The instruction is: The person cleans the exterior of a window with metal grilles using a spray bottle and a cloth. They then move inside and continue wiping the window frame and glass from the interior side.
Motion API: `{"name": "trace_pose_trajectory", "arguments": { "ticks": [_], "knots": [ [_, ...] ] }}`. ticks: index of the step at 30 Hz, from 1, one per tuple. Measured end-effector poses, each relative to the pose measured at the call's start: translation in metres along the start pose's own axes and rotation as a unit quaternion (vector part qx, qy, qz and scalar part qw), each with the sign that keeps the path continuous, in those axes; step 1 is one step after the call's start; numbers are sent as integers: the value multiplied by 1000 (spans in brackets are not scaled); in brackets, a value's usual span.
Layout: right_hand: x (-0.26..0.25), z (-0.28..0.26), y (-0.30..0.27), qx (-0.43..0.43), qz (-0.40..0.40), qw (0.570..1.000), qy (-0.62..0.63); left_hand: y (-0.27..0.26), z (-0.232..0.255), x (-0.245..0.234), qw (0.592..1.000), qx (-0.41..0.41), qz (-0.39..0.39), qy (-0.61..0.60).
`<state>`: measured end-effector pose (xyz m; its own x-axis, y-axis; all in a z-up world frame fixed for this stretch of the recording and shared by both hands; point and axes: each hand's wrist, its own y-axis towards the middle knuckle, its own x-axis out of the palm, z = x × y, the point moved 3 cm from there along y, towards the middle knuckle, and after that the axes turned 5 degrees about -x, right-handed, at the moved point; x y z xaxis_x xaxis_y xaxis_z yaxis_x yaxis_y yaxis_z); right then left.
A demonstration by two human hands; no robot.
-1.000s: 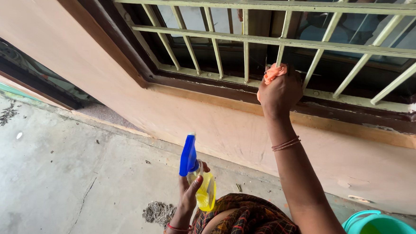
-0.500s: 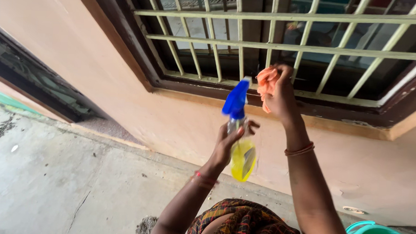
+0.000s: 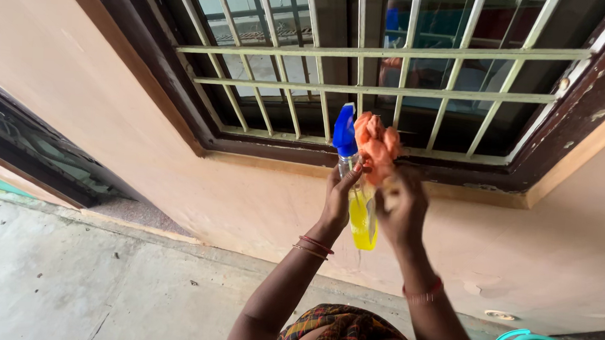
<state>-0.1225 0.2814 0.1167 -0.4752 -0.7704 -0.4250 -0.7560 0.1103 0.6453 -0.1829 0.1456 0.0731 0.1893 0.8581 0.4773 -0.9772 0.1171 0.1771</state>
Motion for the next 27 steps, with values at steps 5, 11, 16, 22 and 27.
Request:
{"name": "trace_pose_trajectory", "arguments": {
  "ticks": [5, 11, 16, 22, 27],
  "knots": [
    [19, 12, -28, -61, -169, 978, 108, 4, -15, 3, 998, -14, -12, -54],
    [32, 24, -5, -17, -199, 965, 172, 0, 1, 28, 997, 45, -52, 41],
    [38, 35, -1, -10, -166, 958, 232, 11, 0, 32, 994, 26, -79, 66],
    [7, 67, -29, 55, -96, 934, 340, 18, 2, 24, 961, 109, 2, 253],
    [-32, 86, -44, 102, -84, 947, 293, 19, 8, 43, 714, 274, 68, 641]
  ]
}}
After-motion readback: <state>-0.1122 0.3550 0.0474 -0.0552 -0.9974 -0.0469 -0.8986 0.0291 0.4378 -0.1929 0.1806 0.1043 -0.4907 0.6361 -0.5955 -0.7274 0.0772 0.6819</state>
